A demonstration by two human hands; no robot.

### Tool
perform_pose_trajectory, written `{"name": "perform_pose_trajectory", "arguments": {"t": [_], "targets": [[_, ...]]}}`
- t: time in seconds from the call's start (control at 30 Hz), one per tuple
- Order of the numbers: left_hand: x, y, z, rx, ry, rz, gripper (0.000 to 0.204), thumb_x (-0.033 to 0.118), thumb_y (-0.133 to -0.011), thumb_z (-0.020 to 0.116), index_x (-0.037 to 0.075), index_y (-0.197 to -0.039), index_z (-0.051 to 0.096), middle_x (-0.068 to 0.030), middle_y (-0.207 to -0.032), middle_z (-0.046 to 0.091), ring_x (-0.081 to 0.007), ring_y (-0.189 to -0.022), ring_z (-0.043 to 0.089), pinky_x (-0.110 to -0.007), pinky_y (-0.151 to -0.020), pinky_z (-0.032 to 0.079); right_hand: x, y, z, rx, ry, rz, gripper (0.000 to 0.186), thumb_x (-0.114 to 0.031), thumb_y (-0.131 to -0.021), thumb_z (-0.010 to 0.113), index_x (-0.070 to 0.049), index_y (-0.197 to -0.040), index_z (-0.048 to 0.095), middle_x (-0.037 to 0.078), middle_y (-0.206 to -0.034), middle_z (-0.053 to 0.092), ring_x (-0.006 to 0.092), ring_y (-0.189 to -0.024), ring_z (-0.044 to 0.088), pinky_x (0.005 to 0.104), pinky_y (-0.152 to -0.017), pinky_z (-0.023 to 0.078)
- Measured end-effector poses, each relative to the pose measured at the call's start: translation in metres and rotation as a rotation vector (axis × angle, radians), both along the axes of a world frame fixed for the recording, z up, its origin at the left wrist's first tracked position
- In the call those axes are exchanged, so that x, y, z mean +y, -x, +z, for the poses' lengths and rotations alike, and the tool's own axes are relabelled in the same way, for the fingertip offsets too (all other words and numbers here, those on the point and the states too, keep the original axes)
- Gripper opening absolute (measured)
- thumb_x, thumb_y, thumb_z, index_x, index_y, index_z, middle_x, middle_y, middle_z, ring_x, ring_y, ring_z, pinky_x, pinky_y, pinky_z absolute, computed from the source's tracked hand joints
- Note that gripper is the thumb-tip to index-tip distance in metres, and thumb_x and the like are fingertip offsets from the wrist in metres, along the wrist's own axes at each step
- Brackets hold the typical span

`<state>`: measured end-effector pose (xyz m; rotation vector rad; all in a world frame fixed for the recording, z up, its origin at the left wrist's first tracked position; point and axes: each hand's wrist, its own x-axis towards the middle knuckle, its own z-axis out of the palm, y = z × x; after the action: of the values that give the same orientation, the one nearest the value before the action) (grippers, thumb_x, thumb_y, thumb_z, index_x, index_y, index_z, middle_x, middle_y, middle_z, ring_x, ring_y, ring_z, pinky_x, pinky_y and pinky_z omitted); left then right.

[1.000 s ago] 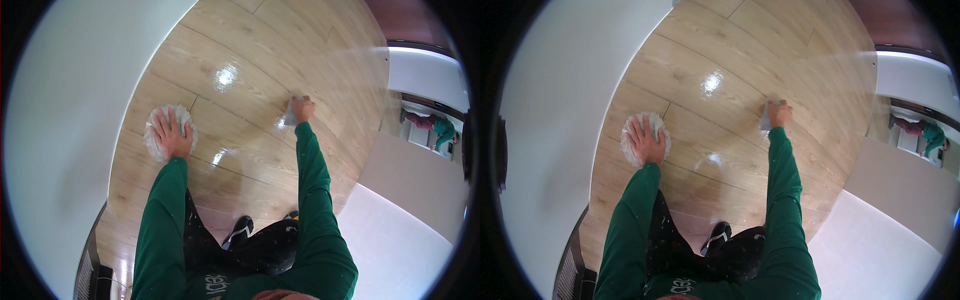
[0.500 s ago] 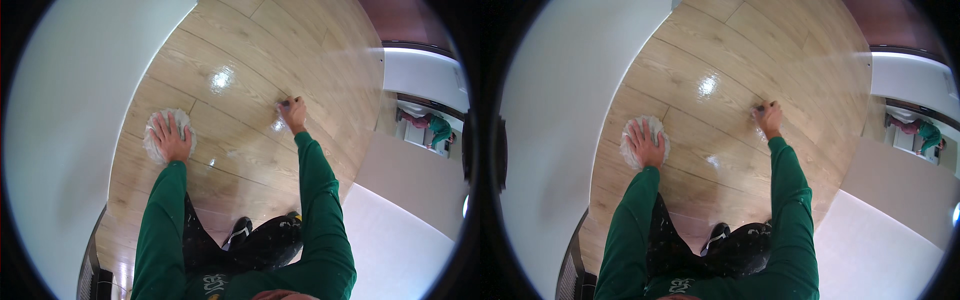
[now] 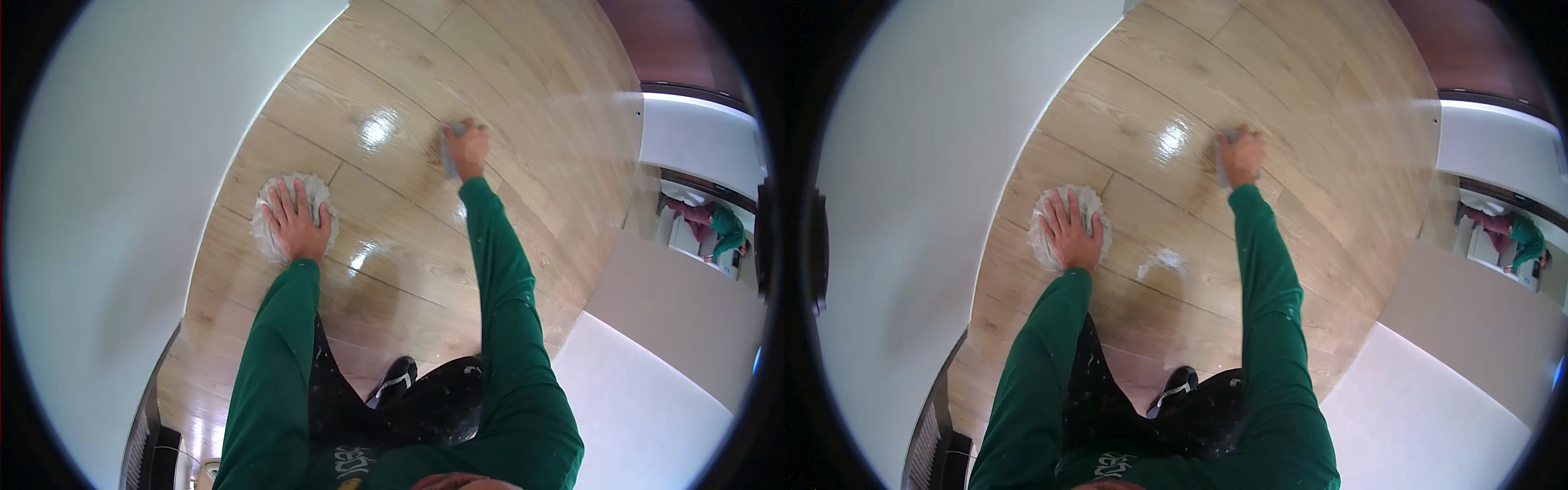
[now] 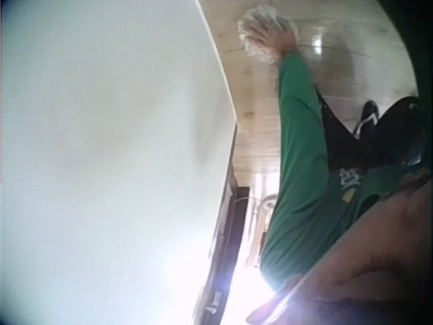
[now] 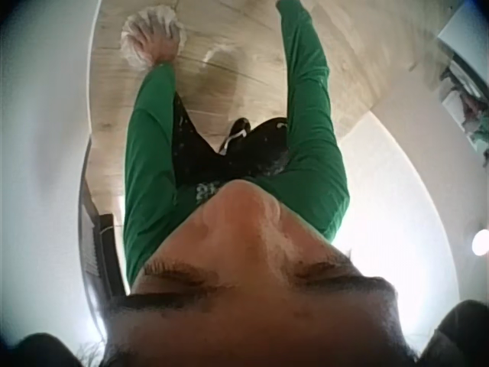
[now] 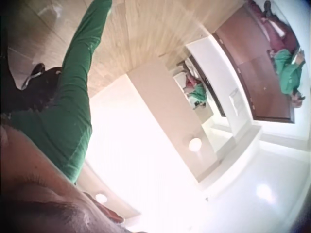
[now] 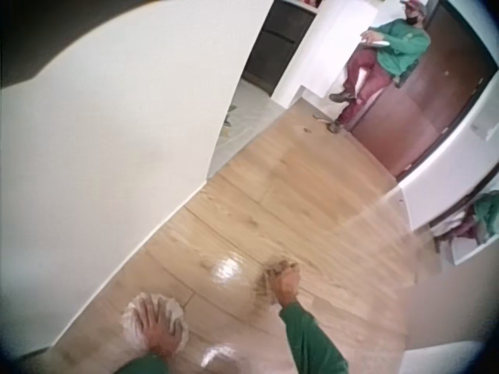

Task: The person applies a liquid sealant from a can to floor tiles using a cloth and a scraper, wiping the surface and cleaning the edges near a white wall.

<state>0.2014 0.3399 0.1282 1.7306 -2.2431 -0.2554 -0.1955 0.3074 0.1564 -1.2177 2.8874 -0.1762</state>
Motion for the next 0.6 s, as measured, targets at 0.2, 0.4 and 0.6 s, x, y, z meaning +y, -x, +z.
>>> {"name": "perform_pose_trajectory", "arguments": {"t": [0.2,0.4,0.6], "targets": [[-0.005,-0.01,-0.004,-0.017,0.01,0.014,0.075,0.045,-0.094,0.065,0.011,-0.159,0.049,-0.0216,-0.17,0.034,-0.0426,-0.157,0.032,-0.064,-0.128,0.022,-0.071,-0.139,0.003,-0.197,-0.14,0.67,0.049,-0.049,-0.085,0.08,-0.013,-0.117,0.072,0.021,-0.12,0.062,0.0393,-0.115,0.062,0.0514,-0.094,0.053],[-0.004,-0.003,0.0,0.002,-0.011,0.001,0.075,0.046,-0.093,0.066,0.009,-0.157,0.051,-0.0228,-0.17,0.035,-0.0444,-0.157,0.032,-0.065,-0.127,0.021,-0.16,-0.115,0.012,-0.023,-0.102,0.326,0.051,-0.051,-0.088,0.075,-0.01,-0.119,0.073,0.018,-0.122,0.062,0.0375,-0.117,0.061,0.0507,-0.095,0.051],[-0.003,-0.005,0.004,0.012,-0.055,0.008,0.074,0.046,-0.095,0.065,0.009,-0.157,0.05,-0.0236,-0.17,0.034,-0.0441,-0.158,0.029,-0.064,-0.128,0.019,-0.217,-0.194,0.006,0.041,-0.183,0.577,0.046,-0.048,-0.091,0.071,-0.012,-0.12,0.072,0.017,-0.122,0.062,0.0348,-0.115,0.061,0.0506,-0.09,0.05]]}}
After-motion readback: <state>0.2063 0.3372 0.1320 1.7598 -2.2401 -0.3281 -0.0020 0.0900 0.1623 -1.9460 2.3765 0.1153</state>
